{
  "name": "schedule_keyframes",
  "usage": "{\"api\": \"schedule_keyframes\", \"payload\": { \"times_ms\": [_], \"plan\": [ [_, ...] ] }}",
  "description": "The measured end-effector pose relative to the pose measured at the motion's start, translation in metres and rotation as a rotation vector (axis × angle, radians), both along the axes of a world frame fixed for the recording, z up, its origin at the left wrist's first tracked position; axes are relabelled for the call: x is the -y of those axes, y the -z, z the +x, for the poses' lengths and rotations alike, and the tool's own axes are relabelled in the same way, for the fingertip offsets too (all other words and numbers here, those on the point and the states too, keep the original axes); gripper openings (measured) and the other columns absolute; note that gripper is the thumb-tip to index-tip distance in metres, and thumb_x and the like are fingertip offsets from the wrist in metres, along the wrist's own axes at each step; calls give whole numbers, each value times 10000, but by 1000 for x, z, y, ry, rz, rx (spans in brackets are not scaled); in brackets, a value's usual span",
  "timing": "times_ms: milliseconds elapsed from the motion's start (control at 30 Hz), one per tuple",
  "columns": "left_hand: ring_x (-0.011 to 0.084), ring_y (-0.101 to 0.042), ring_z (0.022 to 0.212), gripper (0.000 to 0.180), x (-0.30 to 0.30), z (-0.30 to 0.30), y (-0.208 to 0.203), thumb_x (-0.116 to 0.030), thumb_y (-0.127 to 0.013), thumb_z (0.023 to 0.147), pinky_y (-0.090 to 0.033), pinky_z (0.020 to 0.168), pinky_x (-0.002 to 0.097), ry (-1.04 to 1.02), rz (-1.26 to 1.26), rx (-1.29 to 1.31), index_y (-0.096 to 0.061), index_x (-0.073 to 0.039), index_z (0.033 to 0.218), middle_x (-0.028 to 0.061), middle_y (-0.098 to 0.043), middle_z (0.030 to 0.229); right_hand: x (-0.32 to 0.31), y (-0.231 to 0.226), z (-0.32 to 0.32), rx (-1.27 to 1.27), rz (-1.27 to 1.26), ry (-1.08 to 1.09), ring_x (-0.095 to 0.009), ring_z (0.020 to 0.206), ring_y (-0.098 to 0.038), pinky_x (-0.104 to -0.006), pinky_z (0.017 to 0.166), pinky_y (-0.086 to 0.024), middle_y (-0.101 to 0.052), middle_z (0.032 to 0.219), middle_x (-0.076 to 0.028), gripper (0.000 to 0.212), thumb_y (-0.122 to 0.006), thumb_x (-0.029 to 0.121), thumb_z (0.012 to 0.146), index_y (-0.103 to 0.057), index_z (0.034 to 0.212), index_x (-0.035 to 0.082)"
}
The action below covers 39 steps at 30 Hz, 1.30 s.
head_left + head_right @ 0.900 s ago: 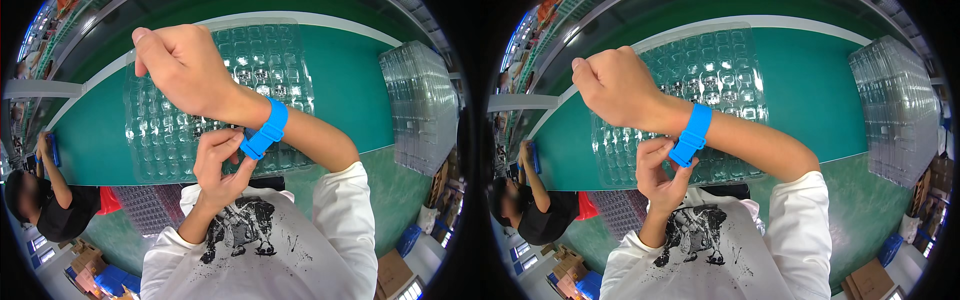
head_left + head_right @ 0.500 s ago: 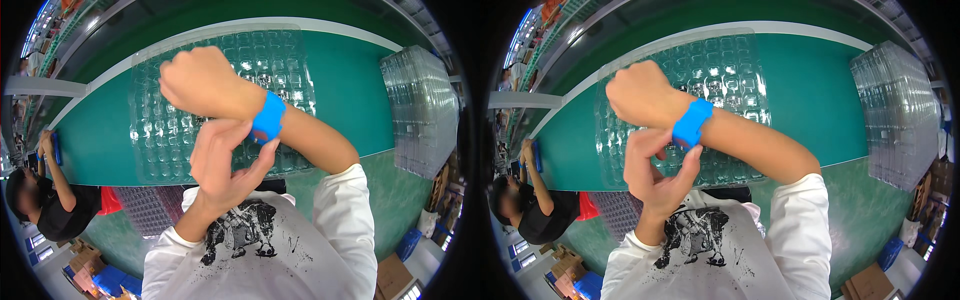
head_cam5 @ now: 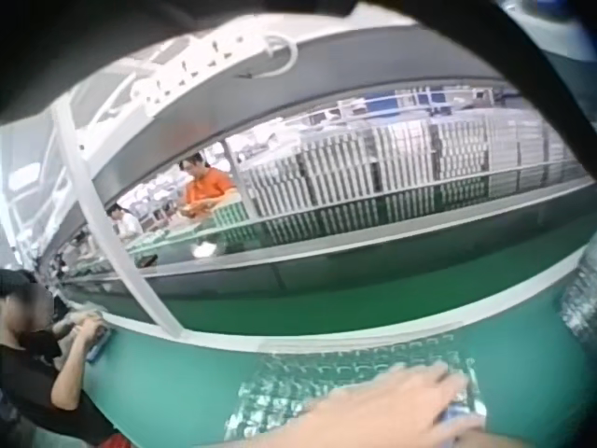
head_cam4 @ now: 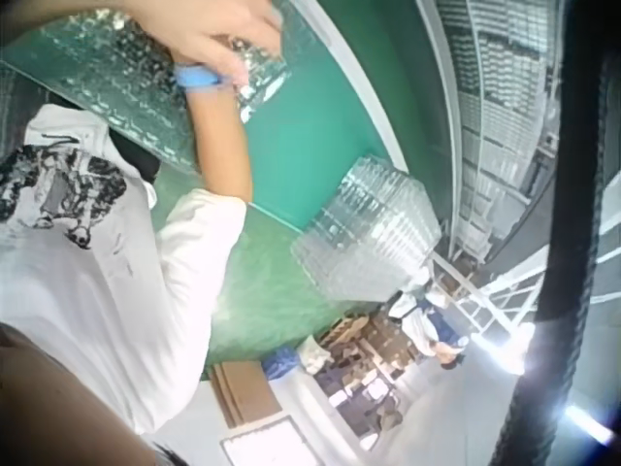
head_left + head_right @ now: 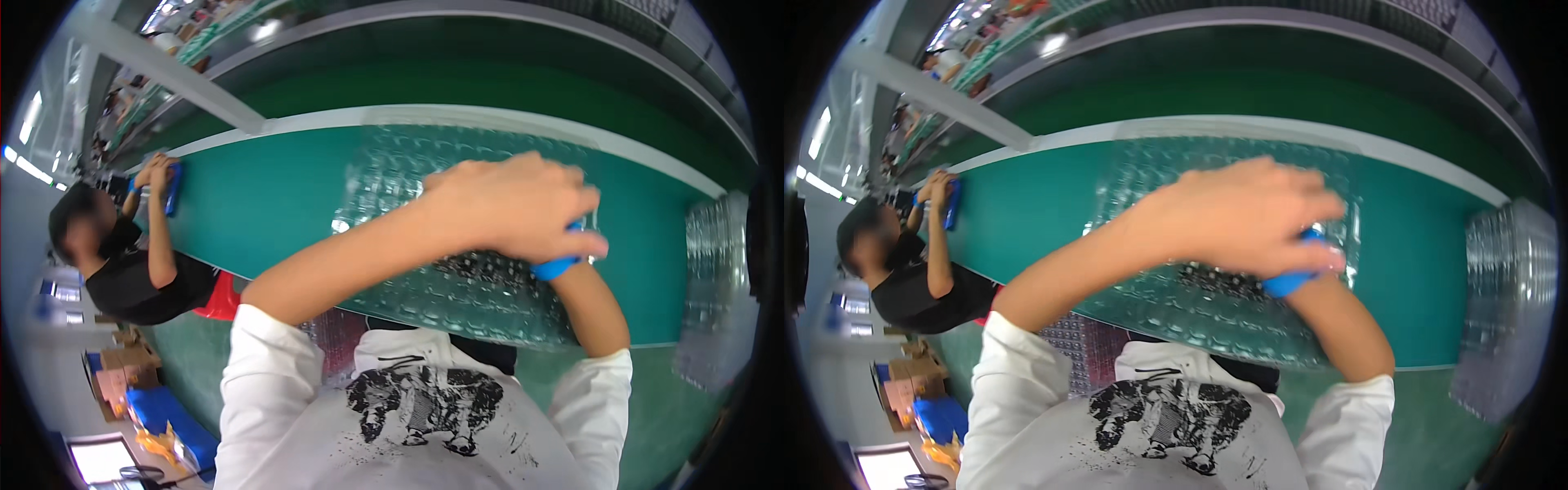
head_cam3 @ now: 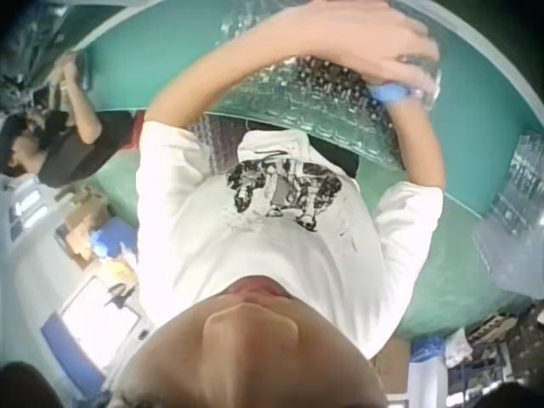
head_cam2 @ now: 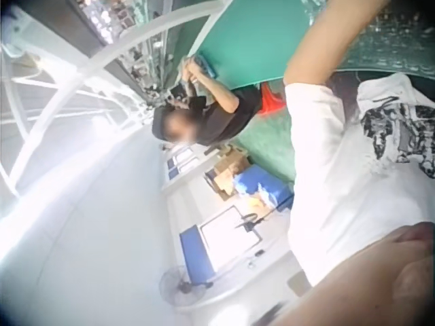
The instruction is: Sort and place small electronic components into a plastic tray on an assembly line.
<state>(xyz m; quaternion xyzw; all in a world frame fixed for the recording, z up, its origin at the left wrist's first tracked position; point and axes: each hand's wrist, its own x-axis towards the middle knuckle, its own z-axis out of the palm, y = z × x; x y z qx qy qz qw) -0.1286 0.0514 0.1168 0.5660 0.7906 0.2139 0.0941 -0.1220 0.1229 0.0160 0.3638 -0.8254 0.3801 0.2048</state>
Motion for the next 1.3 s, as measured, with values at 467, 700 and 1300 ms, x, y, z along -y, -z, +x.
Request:
{"api": "schedule_keyframes", "payload": {
  "times_ms": [467, 700, 1300],
  "plan": [
    [310, -658, 832, 158, 276, -144, 169, -108, -578, 876, -509, 734, 391, -1296, 556, -398, -649, -23, 989, 172, -671, 927, -192, 72, -132, 44, -283, 902, -286, 619, -596, -364, 631, -480, -642, 734, -173, 290, -592, 293, 881, -682, 827, 23],
    [336, -594, 833, 117, 253, -158, 163, -91, -570, 832, -478, 754, 422, -1098, 367, -583, -638, -17, 891, 154, -624, 878, -201, 58, -129, 167, -307, 916, -150, 514, -544, -306, 520, -424, -566, 557, -86, 301, -576, 244, 906, -669, 790, -17],
    [325, -570, 959, 195, 247, -149, 164, -150, -575, 789, -432, 812, 466, -1275, 241, -671, -620, -41, 944, 137, -625, 972, -211, 73, -120, 149, -487, 789, -60, 508, -360, -266, 462, -266, -417, 549, 16, 342, -560, 253, 939, -571, 694, 14]
  ]
}}
